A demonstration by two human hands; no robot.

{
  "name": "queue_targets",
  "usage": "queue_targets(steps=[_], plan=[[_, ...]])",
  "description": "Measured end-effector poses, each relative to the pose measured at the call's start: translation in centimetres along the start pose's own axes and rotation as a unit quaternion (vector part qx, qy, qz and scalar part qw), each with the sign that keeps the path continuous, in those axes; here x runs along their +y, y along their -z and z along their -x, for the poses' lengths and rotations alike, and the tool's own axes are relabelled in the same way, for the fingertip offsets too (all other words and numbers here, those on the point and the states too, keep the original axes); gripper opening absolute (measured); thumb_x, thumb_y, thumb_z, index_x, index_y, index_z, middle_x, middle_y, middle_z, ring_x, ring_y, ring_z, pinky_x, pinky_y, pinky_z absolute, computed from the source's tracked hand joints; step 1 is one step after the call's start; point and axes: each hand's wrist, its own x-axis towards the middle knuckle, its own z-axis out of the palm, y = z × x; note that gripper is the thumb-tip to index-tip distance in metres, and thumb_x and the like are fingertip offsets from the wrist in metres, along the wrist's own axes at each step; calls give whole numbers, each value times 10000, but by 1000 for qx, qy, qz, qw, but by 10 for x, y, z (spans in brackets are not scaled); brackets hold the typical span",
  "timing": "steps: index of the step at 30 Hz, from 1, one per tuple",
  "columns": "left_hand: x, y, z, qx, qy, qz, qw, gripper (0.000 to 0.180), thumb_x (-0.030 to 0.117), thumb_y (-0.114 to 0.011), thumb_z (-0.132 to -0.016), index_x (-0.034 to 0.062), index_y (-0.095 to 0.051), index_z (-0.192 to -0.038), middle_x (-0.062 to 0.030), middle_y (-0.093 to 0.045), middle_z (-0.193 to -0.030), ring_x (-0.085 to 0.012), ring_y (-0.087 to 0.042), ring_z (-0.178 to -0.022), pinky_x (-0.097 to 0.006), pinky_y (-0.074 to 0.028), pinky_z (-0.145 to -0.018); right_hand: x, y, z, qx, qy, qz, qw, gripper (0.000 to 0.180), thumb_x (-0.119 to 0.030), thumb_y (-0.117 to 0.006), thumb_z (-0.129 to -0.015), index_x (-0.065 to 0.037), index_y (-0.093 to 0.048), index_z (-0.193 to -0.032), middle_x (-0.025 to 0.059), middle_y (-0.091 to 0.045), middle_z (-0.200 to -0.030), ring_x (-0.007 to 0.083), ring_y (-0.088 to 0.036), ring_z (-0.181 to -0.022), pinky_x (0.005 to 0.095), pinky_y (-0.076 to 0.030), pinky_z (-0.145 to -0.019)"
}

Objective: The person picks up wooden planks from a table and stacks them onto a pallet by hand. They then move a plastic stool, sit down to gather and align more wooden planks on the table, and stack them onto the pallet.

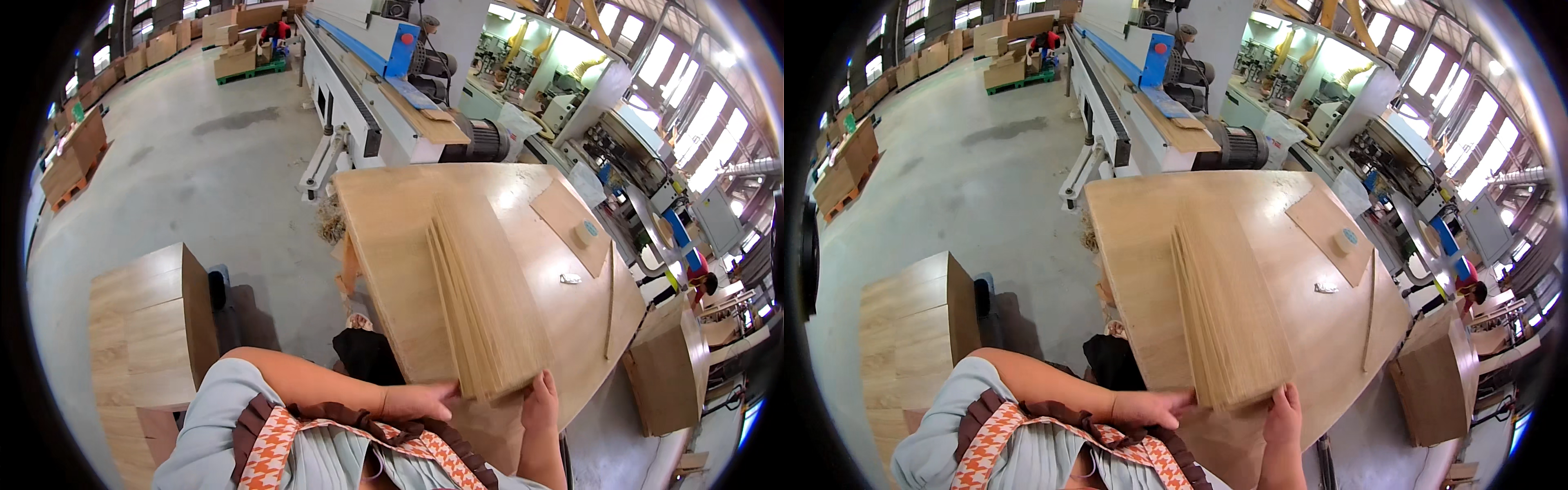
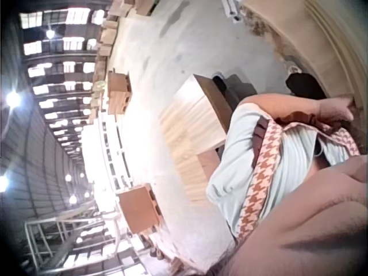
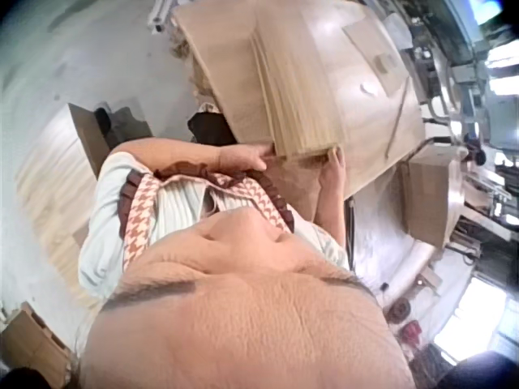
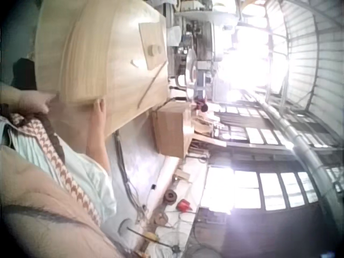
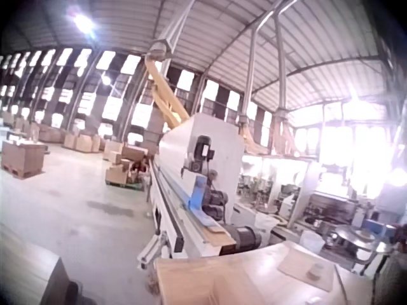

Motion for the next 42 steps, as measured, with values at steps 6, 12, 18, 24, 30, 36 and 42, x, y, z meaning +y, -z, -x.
queue_targets(steps=[6, 12, 18, 24, 30, 36, 42], plan=[[5, 4, 0, -159, 191, 80, 965, 618, 164, -510, -872, -55, -176, -1344, -163, -233, -1404, -212, -216, -1304, -308, -185, -1051, -16, 61, 41, 6, -16, 45, 999, 273, -212, -458, -890, -43, -489, -1102, 54, -597, -969, 189, -579, -860, 320, -456, -731], [127, 117, 47, 143, -110, -18, 983, 275, 249, -500, -861, -8, -597, -875, -155, -618, -839, -243, -611, -791, -357, -488, -733, -20, 38, 86, 83, -152, 23, 985, 547, -528, -367, -876, -70, -407, -1172, 96, -572, -947, 262, -552, -835, 420, -454, -734], [154, 214, 2, 470, -161, -118, 859, 476, 423, -511, -833, 93, -488, -1175, -19, -498, -1155, -138, -436, -1077, -319, -334, -914, -20, 5, 81, 7, -144, -34, 989, 847, -716, -326, -769, -55, -289, -1298, 140, -408, -1263, 350, -419, -1124, 566, -353, -868], [151, 171, -32, 314, 38, -171, 933, 583, 497, -549, -779, 95, -487, -1197, -11, -501, -1140, -145, -438, -1061, -307, -316, -922, -26, -7, 82, -34, -109, -67, 991, 744, -607, -378, -827, -71, -257, -1330, 113, -385, -1306, 303, -427, -1145, 488, -386, -890], [155, 150, -5, 273, 83, -305, 909, 568, 451, -537, -805, 48, -479, -1200, -68, -518, -1162, -183, -449, -1085, -299, -312, -938, -30, -1, 68, 81, -137, -109, 981, 555, -385, -522, -830, -75, -372, -1265, 98, -477, -1224, 281, -474, -1097, 460, -405, -879], [125, 85, 67, 340, 1, -384, 858, 644, 475, -519, -817, 16, -406, -1254, -125, -499, -1201, -216, -468, -1088, -314, -350, -923, -30, 29, 54, 51, -100, -76, 991, 507, -339, -541, -791, -40, -440, -1187, 126, -528, -1148, 285, -518, -1033, 426, -417, -876], [114, 93, 129, 481, 8, -86, 873, 701, 463, -545, -801, 71, -308, -1332, -103, -393, -1318, -221, -397, -1180, -284, -327, -905, -36, 11, 30, 74, -145, -53, 985, 483, -275, -579, -770, -29, -466, -1171, 108, -542, -1124, 255, -506, -1038, 381, -402, -882]])
